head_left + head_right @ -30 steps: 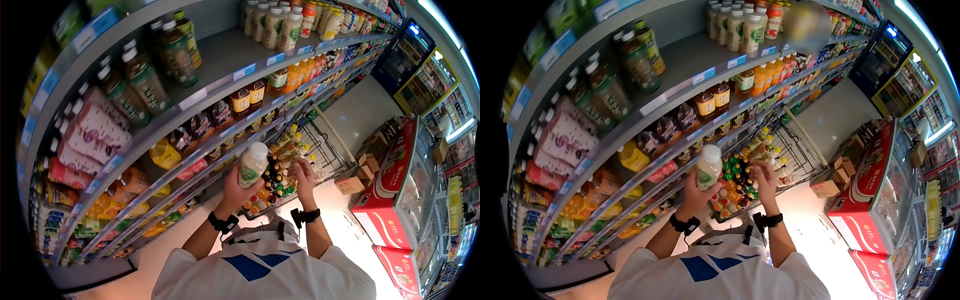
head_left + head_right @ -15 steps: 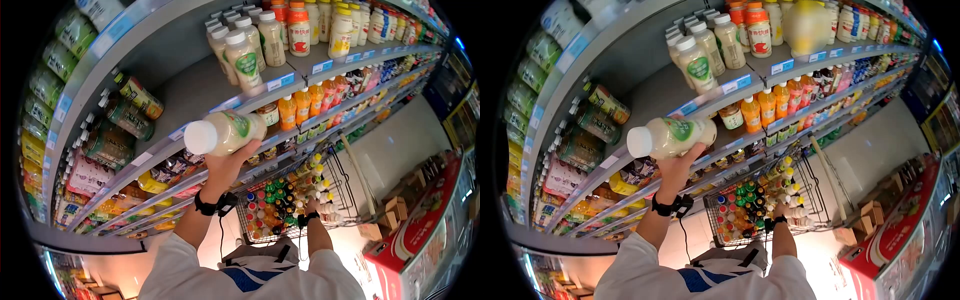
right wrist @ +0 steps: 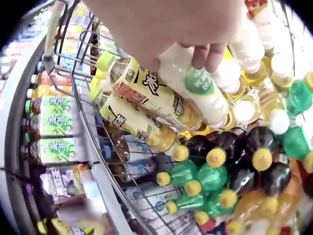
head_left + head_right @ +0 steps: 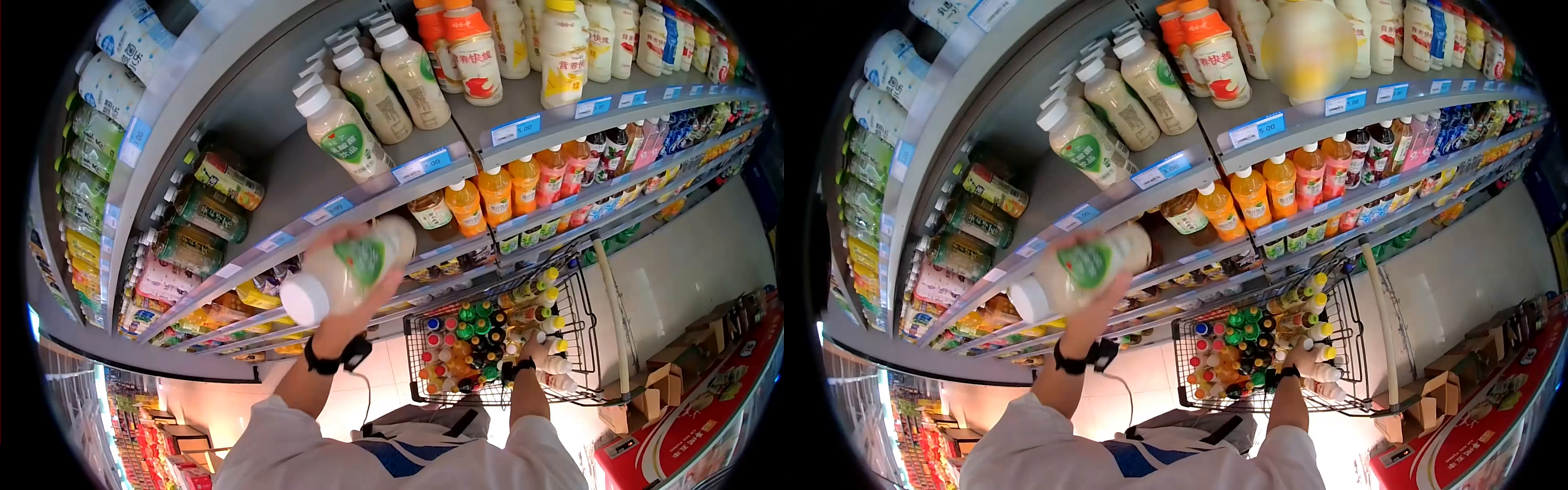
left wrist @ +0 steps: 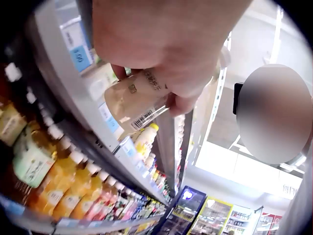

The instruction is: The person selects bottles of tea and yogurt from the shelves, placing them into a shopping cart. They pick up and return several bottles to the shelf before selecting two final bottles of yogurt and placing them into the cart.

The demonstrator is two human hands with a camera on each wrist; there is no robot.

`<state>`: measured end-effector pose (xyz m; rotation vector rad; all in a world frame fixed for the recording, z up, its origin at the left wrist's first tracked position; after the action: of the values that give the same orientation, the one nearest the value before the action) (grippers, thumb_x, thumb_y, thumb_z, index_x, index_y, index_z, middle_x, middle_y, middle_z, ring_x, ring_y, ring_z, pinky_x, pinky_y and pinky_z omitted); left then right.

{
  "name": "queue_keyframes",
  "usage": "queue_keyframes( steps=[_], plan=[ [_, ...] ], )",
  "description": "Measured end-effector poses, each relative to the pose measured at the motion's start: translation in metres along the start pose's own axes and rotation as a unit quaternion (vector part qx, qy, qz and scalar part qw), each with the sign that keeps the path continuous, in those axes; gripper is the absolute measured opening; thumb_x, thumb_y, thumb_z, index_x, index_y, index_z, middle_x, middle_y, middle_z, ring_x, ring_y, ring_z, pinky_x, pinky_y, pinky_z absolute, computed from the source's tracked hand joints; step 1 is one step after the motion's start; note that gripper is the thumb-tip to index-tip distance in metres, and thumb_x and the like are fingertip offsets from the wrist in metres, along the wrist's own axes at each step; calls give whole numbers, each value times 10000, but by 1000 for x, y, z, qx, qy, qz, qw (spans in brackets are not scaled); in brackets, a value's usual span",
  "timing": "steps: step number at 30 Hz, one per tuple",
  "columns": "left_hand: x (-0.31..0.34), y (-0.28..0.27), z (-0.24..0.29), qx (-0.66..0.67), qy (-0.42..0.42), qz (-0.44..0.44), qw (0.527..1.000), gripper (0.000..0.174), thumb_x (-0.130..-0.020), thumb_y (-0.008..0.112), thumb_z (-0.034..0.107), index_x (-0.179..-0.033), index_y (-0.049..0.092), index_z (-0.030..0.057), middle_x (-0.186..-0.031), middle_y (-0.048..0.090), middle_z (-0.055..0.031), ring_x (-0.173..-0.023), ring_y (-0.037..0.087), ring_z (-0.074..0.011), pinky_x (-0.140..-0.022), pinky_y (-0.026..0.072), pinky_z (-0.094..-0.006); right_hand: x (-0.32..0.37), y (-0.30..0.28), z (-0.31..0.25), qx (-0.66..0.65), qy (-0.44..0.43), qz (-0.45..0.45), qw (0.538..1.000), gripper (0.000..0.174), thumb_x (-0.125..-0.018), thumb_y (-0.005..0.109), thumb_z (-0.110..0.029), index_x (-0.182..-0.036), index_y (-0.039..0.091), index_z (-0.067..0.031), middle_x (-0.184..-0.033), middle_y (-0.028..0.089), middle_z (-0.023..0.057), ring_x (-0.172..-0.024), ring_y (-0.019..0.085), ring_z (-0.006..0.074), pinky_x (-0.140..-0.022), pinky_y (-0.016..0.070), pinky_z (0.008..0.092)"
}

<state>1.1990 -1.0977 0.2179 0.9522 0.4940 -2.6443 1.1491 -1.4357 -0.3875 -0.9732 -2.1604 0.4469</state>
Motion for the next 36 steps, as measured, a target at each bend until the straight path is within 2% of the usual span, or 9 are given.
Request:
queue_keyframes(
  steps=[3, 7, 10, 13, 14, 20, 28, 30, 36],
  plan=[
    [58, -13, -19, -29, -14, -149, 988, 676, -674, 929, 121, -1232, 554, 53, -1166, 633, -120, -1096, 631, -224, -956, 525, -363, 13, -12, -43, -102, -227, -8, 969, 367, -830, 775, -252, -989, 620, 39, -924, 691, 148, -820, 654, 301, -777, 526, 400],
    [108, -34, -11, -105, -55, -202, 972, 569, -634, 943, 146, -1120, 660, 60, -1084, 694, -115, -997, 674, -247, -883, 549, -383, 46, -61, -112, -96, -340, -65, 933, 327, -776, 808, -216, -836, 588, 19, -767, 606, 113, -710, 593, 255, -663, 482, 417],
    [128, -45, -11, -123, -136, -190, 964, 563, -637, 937, 133, -1119, 657, 57, -1079, 691, -107, -1004, 668, -239, -891, 542, -385, 63, -99, -179, -166, -371, -109, 907, 338, -807, 833, -203, -856, 581, 18, -733, 595, 73, -644, 579, 180, -578, 474, 349],
    [161, -60, -31, -24, -214, -105, 971, 626, -649, 928, 87, -1182, 604, 46, -1104, 661, -89, -1032, 648, -210, -915, 542, -386, 74, -116, -244, -326, -241, -290, 867, 260, -884, 799, -168, -941, 589, -27, -711, 582, 11, -585, 563, 91, -508, 467, 252],
    [165, -59, -32, 49, -256, -65, 963, 653, -651, 926, 72, -1205, 583, 46, -1110, 652, -88, -1035, 646, -207, -919, 544, -386, 72, -125, -265, -322, -308, -255, 858, 247, -899, 769, -197, -911, 581, -37, -705, 582, 17, -489, 529, 80, -415, 442, 259],
    [163, -70, -18, 16, -198, -103, 975, 635, -644, 920, 68, -1177, 576, 35, -1093, 652, -88, -1025, 651, -204, -895, 553, -365, 159, -199, -402, -493, -279, -358, 742, 155, -968, 637, -189, -1048, 580, -68, -840, 632, -2, -615, 586, 52, -463, 416, 208],
    [173, -105, -16, 28, -191, -64, 979, 597, -642, 930, 139, -1130, 605, 30, -1077, 670, -82, -991, 662, -184, -880, 546, -348, 247, -280, -526, -571, -458, -247, 634, 148, -952, 667, -95, -1024, 555, -32, -916, 648, 35, -733, 629, 96, -627, 509, 247],
    [176, -112, -17, 22, -191, -70, 979, 606, -635, 934, 148, -1134, 612, 28, -1088, 675, -89, -998, 665, -194, -890, 545, -355, 286, -299, -556, -545, -516, -168, 639, 263, -890, 798, -164, -964, 590, -20, -833, 633, 24, -610, 538, 50, -497, 419, 220],
    [199, -138, -27, 12, -178, -56, 982, 679, -636, 937, 121, -1196, 562, 39, -1070, 655, -80, -1027, 650, -207, -911, 540, -381, 334, -265, -639, -404, -589, -161, 681, 348, -832, 862, -250, -920, 622, -14, -719, 610, -15, -590, 530, 38, -487, 402, 211]
  ],
)
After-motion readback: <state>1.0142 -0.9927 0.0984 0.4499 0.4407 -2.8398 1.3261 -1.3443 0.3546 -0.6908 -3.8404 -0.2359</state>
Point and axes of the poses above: each hand's wrist, its own x-axis away from the middle knuckle, its own y-axis out of the palm, z = x × y, the point moved 9 cm from there along -x, towards the middle knuckle
